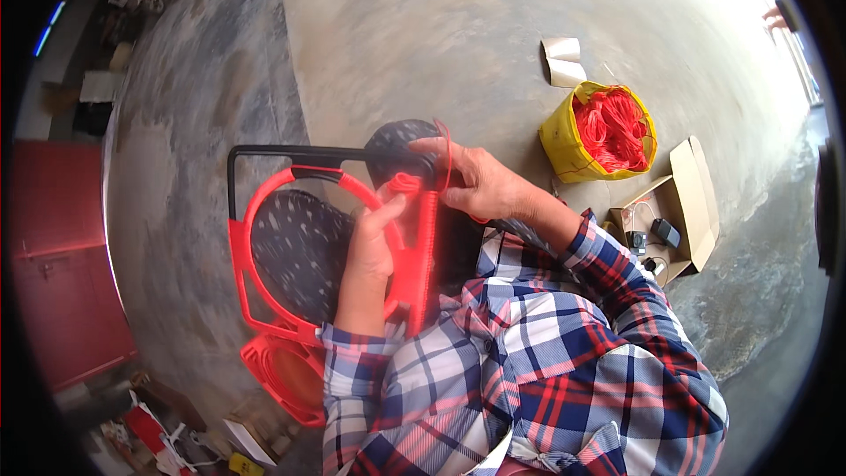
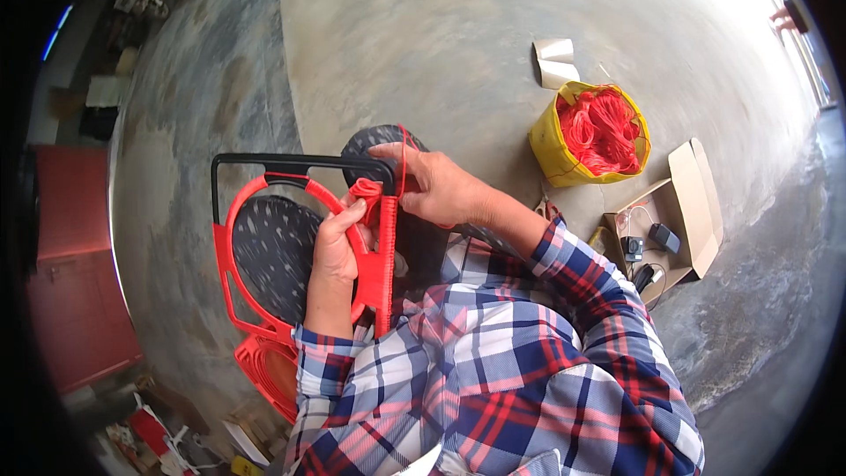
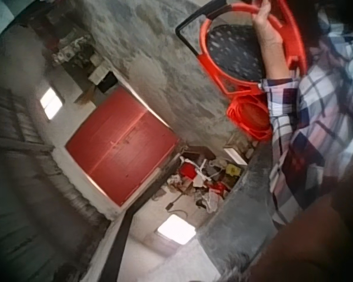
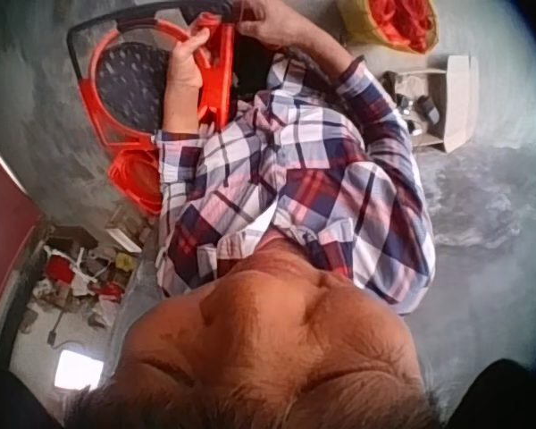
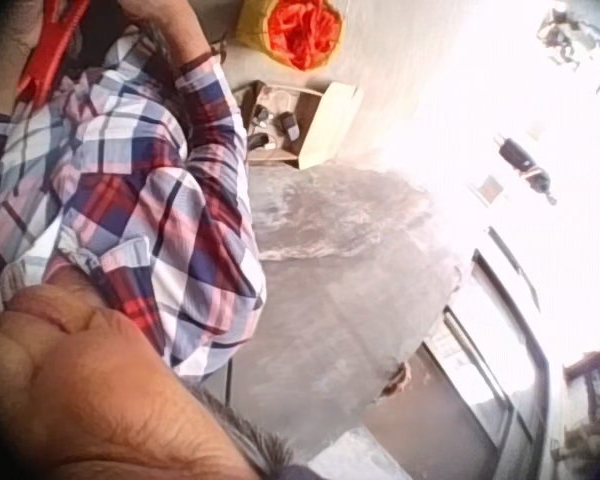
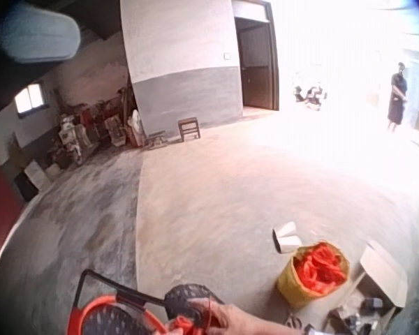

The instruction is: Wrapping red plastic string around a red plastic furniture frame.

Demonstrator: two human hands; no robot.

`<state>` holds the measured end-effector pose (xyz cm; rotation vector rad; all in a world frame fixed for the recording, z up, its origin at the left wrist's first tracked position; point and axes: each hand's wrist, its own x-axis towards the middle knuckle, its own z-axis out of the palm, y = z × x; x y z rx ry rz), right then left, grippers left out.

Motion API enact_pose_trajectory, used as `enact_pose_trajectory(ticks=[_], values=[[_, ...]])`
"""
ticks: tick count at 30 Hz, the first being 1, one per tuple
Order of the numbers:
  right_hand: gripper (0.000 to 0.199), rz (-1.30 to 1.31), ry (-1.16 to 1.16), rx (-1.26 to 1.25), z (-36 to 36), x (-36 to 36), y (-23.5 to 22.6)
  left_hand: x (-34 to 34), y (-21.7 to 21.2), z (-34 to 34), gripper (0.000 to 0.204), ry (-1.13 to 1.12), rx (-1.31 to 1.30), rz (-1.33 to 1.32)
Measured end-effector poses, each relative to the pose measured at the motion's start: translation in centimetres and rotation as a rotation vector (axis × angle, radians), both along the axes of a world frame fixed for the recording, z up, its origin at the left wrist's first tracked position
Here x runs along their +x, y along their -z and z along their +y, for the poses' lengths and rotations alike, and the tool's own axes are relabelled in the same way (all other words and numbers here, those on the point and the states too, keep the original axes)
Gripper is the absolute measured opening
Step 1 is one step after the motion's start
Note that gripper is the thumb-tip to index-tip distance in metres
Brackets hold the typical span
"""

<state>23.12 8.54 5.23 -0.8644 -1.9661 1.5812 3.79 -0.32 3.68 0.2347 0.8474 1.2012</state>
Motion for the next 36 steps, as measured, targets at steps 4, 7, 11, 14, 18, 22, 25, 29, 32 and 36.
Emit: enact_pose_trajectory(ticks=[4, 7, 11, 14, 18, 22, 25, 29, 32, 36], values=[[0.048, 0.020, 0.140, 0.079, 0.5, -0.7, 1.5, -0.3, 2.3, 0.2, 0.023, -0.103, -0.045, 0.184], [0.042, -0.045, 0.211, 0.402, -0.1, -1.6, 0.4, -0.2, 2.3, -0.1, 0.017, -0.210, -0.053, 0.178], [0.036, -0.119, 0.118, 0.806, -0.6, -3.2, 0.5, 0.2, 1.6, -0.2, 0.021, -0.265, -0.026, 0.075], [0.033, 0.108, 0.196, 0.656, 0.8, -2.9, 2.1, -0.1, 1.4, -0.4, 0.029, -0.204, 0.015, -0.001], [0.024, -0.202, -0.072, 0.529, 1.3, 1.5, -1.0, -0.7, 2.6, -0.9, 0.032, -0.089, -0.065, 0.145], [0.020, -0.253, -0.051, 0.320, 2.1, 7.6, -1.2, -0.3, 1.3, -0.2, 0.036, 0.031, -0.094, 0.215], [0.024, 0.119, 0.271, -0.184, 1.0, 8.5, -1.4, -0.4, -0.1, 0.0, 0.044, 0.209, -0.103, -0.081], [0.030, 0.968, 0.294, -0.826, 0.7, 14.2, 3.4, -0.8, 1.6, 0.1, 0.048, 0.212, 0.011, -0.198], [0.030, 0.539, 0.563, -0.855, -1.6, 16.4, 4.1, -1.8, 2.1, -0.1, 0.045, 0.132, 0.001, -0.234], [0.020, 0.148, 0.509, -0.858, -4.9, 18.0, 6.7, -1.7, 1.0, 0.0, 0.046, 0.061, 0.014, -0.204]])
